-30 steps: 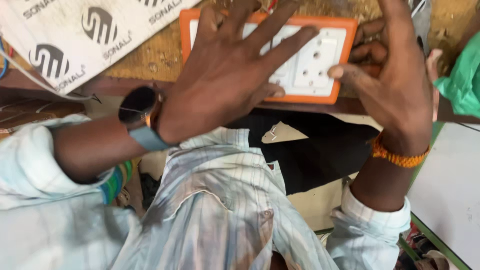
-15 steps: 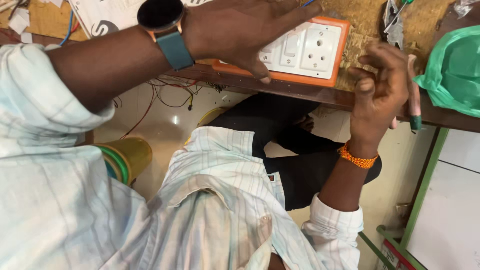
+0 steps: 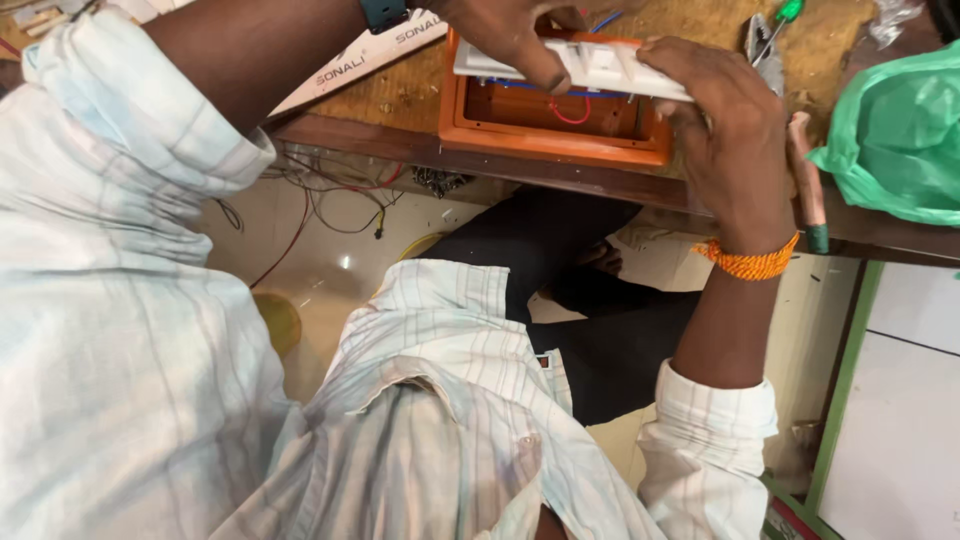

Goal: The person wires a multi-gang switchboard by stripping red and blue wires, inserting them into terminal screws, and tightening them with a screwdriver. They then place the switchboard into an orange plastic housing and secure it with screws.

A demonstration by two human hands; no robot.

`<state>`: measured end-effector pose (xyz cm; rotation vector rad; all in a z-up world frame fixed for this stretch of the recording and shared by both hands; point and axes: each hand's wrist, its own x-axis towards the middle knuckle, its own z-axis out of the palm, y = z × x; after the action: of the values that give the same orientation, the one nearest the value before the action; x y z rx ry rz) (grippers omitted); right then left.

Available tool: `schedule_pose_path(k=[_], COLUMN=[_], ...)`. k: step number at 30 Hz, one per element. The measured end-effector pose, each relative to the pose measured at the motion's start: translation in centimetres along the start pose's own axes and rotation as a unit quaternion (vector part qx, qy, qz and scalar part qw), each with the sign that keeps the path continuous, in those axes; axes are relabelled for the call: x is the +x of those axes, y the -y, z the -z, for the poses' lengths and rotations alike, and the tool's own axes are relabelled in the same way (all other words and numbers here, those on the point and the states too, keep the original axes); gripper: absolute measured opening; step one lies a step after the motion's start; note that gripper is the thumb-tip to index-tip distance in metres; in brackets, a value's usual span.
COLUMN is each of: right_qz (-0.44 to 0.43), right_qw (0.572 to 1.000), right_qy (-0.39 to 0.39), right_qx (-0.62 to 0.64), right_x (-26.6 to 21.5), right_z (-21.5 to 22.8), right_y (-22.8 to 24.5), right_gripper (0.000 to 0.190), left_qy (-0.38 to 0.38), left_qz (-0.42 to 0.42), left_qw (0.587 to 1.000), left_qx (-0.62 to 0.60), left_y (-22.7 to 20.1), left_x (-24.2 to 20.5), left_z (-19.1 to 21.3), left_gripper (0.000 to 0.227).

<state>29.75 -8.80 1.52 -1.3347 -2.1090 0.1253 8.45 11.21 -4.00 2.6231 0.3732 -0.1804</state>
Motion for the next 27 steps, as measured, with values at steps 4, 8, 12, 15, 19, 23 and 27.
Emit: schedule_pose_path(k=[4, 8, 12, 15, 19, 23, 27], right_qz=[-0.045, 0.018, -0.013, -0.016, -0.033, -0.033, -0.033], right_qw=[0.998, 1.0, 0.999, 0.998, 0.998, 0.998, 0.999], right_qy=[0.002, -0.011, -0.009, -0.016, -0.02, -0.028, -0.024], right_qx=[0.032, 0.009, 0.048, 0.063, 0.053, 0.039, 0.035], right_x=[0.4, 0.2, -0.1, -0.1, 0.0, -0.7, -1.2], right_z=[0.2, 0.1, -0.2, -0.3, -0.6, -0.8, -1.5], right_y=[-0.6, -1.1, -1.3, -1.4, -1.5, -1.7, -1.9], right_gripper=[0.035, 0.028, 0.032, 0.032, 0.031, 0.024, 0.031], left_qy=[-0.195, -0.196, -0.306, -0.354, -0.439, -0.408, -0.403], left_qz=[-0.224, -0.07, -0.07, -0.063, -0.1, -0.082, -0.027], left_qw=[0.954, 0.977, 0.942, 0.914, 0.821, 0.839, 0.853], left_qx=[-0.039, 0.05, 0.121, 0.187, 0.352, 0.351, 0.33], left_y=[-1.4, -4.5, -7.9, -9.0, -8.6, -8.5, -8.7], left_x=[-1.2, -5.1, -8.8, -9.4, -8.3, -7.9, -8.3], left_z=[1.2, 2.3, 1.5, 0.2, -2.1, -5.2, -6.6], left_gripper=[0.053, 0.06, 0.045, 0.027, 0.029, 0.029, 0.037])
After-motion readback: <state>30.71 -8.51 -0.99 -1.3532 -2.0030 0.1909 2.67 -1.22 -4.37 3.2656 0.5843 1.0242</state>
